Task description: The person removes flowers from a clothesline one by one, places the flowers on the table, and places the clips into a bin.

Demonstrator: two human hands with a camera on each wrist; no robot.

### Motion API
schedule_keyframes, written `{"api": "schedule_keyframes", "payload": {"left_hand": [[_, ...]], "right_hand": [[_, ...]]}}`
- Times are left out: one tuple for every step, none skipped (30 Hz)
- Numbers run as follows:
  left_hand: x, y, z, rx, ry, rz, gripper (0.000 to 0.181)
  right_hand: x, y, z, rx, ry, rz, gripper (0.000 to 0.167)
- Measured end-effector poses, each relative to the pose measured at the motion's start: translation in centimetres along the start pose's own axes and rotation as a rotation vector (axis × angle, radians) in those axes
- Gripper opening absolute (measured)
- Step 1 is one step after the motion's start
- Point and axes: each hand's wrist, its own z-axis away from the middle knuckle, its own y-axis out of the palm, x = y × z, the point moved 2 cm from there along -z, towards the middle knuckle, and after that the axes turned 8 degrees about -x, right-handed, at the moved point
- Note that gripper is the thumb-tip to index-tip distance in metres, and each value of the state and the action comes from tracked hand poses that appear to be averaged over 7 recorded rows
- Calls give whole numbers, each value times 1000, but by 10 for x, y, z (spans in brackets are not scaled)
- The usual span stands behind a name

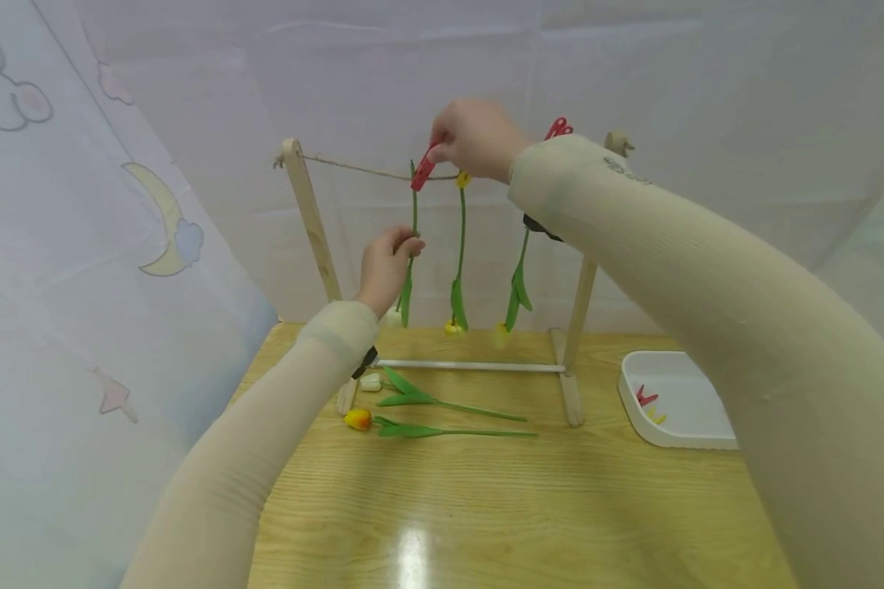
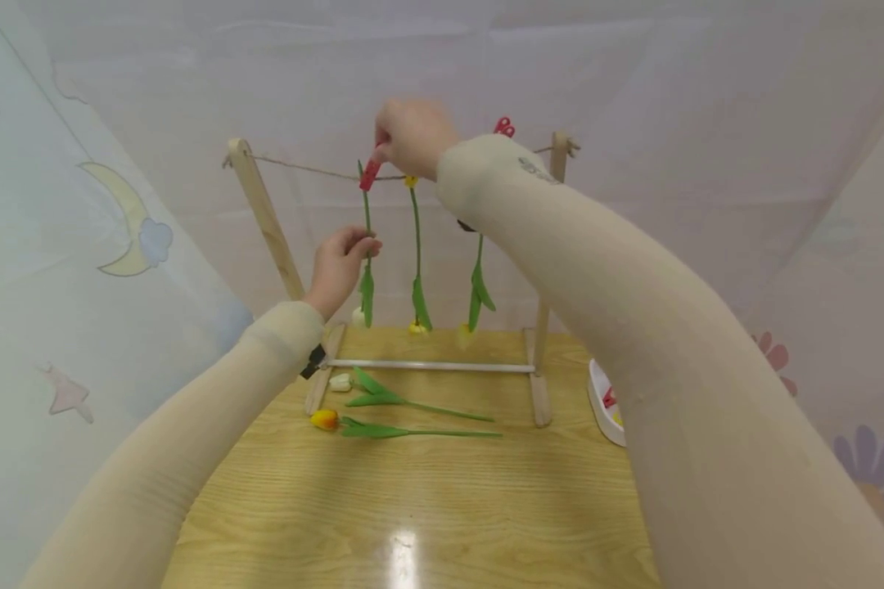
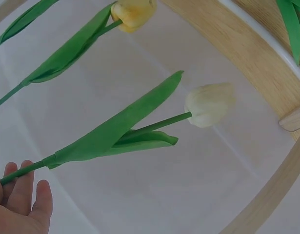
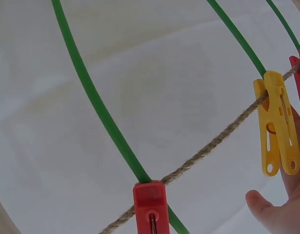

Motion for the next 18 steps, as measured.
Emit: {"api": "schedule_keyframes", "payload": {"left_hand": [[-1, 0, 0, -1, 4, 1, 24], [-1, 0, -1, -2, 9, 1, 24], [-1, -1, -1, -1, 13, 1, 24], [-2, -2, -1, -1, 15, 3, 24], [-2, -3, -1, 1, 18, 3, 24], [-2, -4, -1, 2, 20, 2, 24], [-2, -5, 0, 2, 22, 3, 24], [-2, -6, 0, 3, 20, 6, 24], [-2, -7, 0, 3, 19, 10, 24], [-2, -7, 1, 2, 18, 13, 24], [-2, -8, 1, 2, 16, 15, 24], [-2, -9, 1, 0, 17, 18, 24], [-2, -9, 2, -1, 17, 19, 24], [-2, -10, 2, -3, 18, 19, 24], [-2, -10, 3, -4, 22, 18, 23], [-2, -11, 4, -2, 25, 22, 23], [-2, -11, 5, 0, 28, 22, 23], [-2, -12, 6, 2, 32, 22, 23]], "right_hand": [[0, 0, 1, -16, -1, -11, 28], [0, -1, 2, -31, -1, -24, 28], [0, -1, 3, -44, 0, -35, 29], [0, -1, 3, -57, 3, -44, 29], [0, -1, 4, -71, 5, -46, 30], [0, -2, 4, -84, 10, -50, 31], [-1, -2, 4, -98, 16, -60, 31], [-1, -3, 4, -111, 19, -65, 32], [-1, -4, 5, -126, 18, -63, 32], [-1, -5, 5, -140, 15, -63, 32], [-1, -5, 6, -152, 10, -60, 32], [-1, -6, 7, -162, 3, -61, 32], [-1, -7, 8, -175, -11, -57, 32], [-1, -8, 9, -184, -25, -49, 33], [-1, -8, 11, -191, -37, -49, 32], [-2, -9, 12, -199, -50, -52, 32], [-2, -9, 14, -205, -61, -53, 32], [-3, -10, 17, -211, -71, -60, 32]]}}
